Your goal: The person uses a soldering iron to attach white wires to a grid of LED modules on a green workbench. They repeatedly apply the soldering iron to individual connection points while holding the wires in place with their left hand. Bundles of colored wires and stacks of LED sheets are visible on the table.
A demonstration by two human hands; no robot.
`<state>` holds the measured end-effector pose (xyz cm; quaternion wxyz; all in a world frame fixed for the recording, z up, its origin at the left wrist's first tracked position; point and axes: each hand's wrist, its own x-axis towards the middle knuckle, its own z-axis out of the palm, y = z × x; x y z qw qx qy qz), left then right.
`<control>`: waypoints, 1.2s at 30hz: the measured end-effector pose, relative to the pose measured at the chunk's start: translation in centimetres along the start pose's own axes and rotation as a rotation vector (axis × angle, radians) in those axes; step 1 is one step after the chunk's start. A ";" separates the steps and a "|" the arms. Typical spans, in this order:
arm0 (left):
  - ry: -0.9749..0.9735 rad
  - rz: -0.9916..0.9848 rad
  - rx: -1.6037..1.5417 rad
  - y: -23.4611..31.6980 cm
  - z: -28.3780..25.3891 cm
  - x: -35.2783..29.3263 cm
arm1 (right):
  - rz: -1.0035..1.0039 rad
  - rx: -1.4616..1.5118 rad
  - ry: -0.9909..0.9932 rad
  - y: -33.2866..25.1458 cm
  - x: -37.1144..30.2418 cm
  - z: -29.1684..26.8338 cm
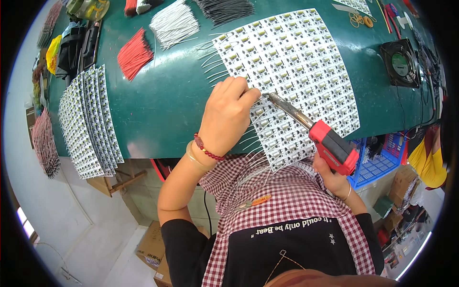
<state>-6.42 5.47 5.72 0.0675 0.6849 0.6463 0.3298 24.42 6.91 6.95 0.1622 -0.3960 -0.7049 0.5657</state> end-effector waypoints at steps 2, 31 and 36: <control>-0.005 -0.001 0.002 0.1 0.0 0.0 | 0.054 0.060 -0.020 0.2 -0.6 -0.2; 0.007 0.095 0.056 -0.3 0.4 -0.3 | 0.040 0.116 0.086 -2.1 1.4 0.6; 0.017 0.079 0.042 -0.1 0.4 -0.3 | 0.034 0.087 0.083 -2.1 1.5 0.6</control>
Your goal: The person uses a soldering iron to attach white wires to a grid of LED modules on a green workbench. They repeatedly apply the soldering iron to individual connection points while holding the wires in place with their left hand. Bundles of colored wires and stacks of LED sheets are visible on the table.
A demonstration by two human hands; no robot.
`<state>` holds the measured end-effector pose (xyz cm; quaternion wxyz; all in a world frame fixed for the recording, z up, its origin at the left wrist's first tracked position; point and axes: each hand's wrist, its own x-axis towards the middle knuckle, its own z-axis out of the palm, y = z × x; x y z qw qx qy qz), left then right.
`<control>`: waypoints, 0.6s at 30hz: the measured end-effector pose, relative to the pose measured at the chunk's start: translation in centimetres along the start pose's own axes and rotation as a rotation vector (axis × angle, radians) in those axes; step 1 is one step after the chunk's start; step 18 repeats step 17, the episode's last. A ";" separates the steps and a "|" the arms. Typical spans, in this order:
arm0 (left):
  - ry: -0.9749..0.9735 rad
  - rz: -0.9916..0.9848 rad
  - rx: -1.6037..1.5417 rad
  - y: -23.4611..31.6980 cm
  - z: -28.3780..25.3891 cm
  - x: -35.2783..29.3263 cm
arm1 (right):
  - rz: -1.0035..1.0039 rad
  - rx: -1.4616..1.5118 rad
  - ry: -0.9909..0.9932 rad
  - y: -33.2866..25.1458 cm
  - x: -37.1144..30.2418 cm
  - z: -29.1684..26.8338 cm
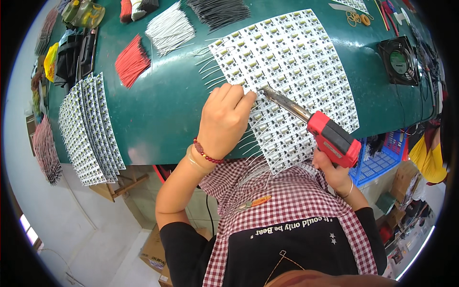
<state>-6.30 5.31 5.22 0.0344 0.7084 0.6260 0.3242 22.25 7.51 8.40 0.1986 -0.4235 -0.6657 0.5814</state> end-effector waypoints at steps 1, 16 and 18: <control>-0.002 -0.005 0.003 0.0 0.0 0.0 | 0.000 -0.001 0.001 -0.1 -0.1 0.0; 0.007 -0.014 -0.002 0.4 0.1 -0.1 | -0.047 -0.018 0.011 -0.1 -0.2 -0.2; 0.008 -0.013 -0.002 0.3 0.1 -0.1 | -0.048 -0.018 0.011 -0.1 -0.2 -0.2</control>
